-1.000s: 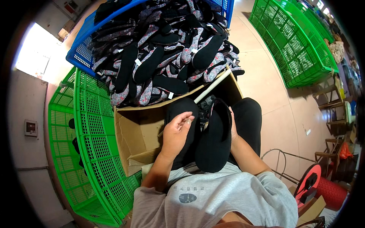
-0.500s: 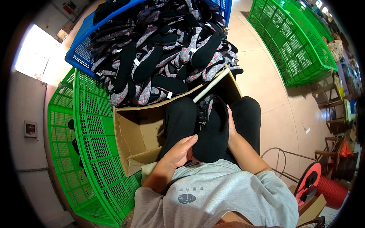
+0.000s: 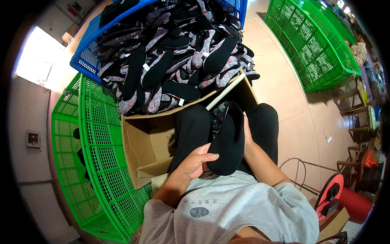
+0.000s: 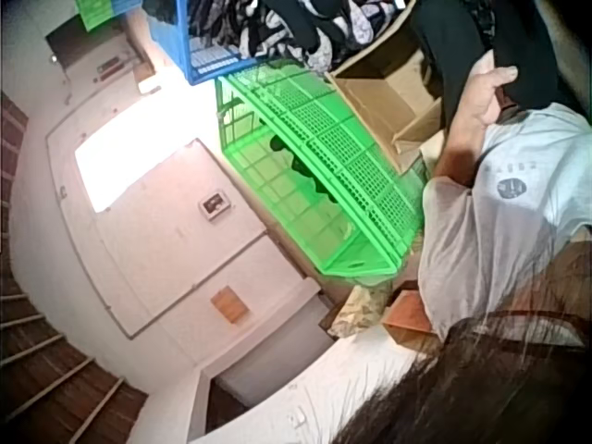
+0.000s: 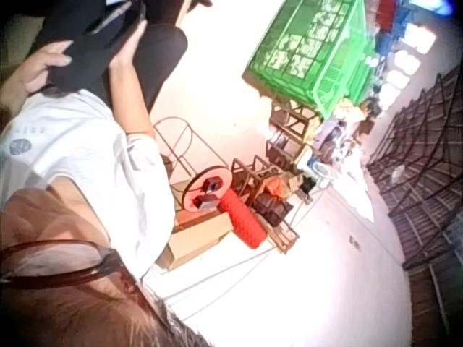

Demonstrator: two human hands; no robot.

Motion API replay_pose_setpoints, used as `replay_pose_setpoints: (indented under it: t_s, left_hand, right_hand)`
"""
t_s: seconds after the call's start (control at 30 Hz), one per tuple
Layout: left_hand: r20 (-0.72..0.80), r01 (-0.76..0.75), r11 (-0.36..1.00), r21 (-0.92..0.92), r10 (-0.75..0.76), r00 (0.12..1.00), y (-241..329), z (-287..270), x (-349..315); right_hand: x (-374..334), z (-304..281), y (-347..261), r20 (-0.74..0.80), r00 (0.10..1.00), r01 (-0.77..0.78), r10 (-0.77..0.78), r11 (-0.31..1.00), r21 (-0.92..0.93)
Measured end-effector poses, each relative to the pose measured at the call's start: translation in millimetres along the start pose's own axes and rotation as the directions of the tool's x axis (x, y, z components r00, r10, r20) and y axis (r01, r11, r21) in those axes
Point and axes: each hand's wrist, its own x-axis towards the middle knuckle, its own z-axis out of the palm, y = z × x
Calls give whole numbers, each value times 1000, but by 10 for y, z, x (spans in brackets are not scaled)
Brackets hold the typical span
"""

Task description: The person sits on the floor and assembles slippers by hand. They pick up a slipper upper and a sole, align them, and press the edges together to attach them. The person repeats this process for multiple slippers, placing the finished ones into a cardboard box.

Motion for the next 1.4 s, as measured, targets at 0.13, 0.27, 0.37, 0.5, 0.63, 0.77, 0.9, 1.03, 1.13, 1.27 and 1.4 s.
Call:
replay_pose_setpoints:
  t_s: [0.13,0.27,0.37,0.5,0.63,0.77,0.9,1.03,1.13,1.27,1.4]
  left_hand:
    - [-37,-30,999,40,31,999,7,29,-7]
    - [-101,-103,994,26,105,989,83,48,-34]
    - [-185,-250,968,12,248,951,276,13,-168]
    - [-463,-651,759,26,587,665,715,-251,-575]
    - [-588,-914,253,317,808,20,1227,-677,-1375]
    - [-385,-783,-137,607,811,-441,1407,-738,-1898]
    - [-525,-698,385,603,851,16,1088,-925,-1529]
    - [-458,-104,503,858,841,290,493,-1484,-603]
    - [-159,129,112,985,878,451,205,-1768,-154]
    - [-427,6,472,881,790,440,6,-2240,300]
    - [-646,-104,785,610,569,509,114,-2169,400]
  right_hand:
    - [-25,89,14,-51,999,9,-9,1000,-9]
    - [98,-187,55,-77,996,33,-33,999,0]
    - [88,-191,65,-133,984,122,-123,992,-11]
    - [67,-182,76,-148,976,154,-161,987,-54]
    - [70,-206,83,-165,972,155,-166,985,-83]
    - [76,-201,98,-174,969,159,-174,983,-96]
    - [105,-212,113,-166,970,163,-180,980,-109]
    - [95,-200,105,-180,968,156,-177,980,-125]
    - [64,-209,98,-182,966,157,-181,978,-137]
    - [55,-209,99,-178,970,143,-166,981,-132]
    - [90,-169,101,-221,964,117,-151,980,-160]
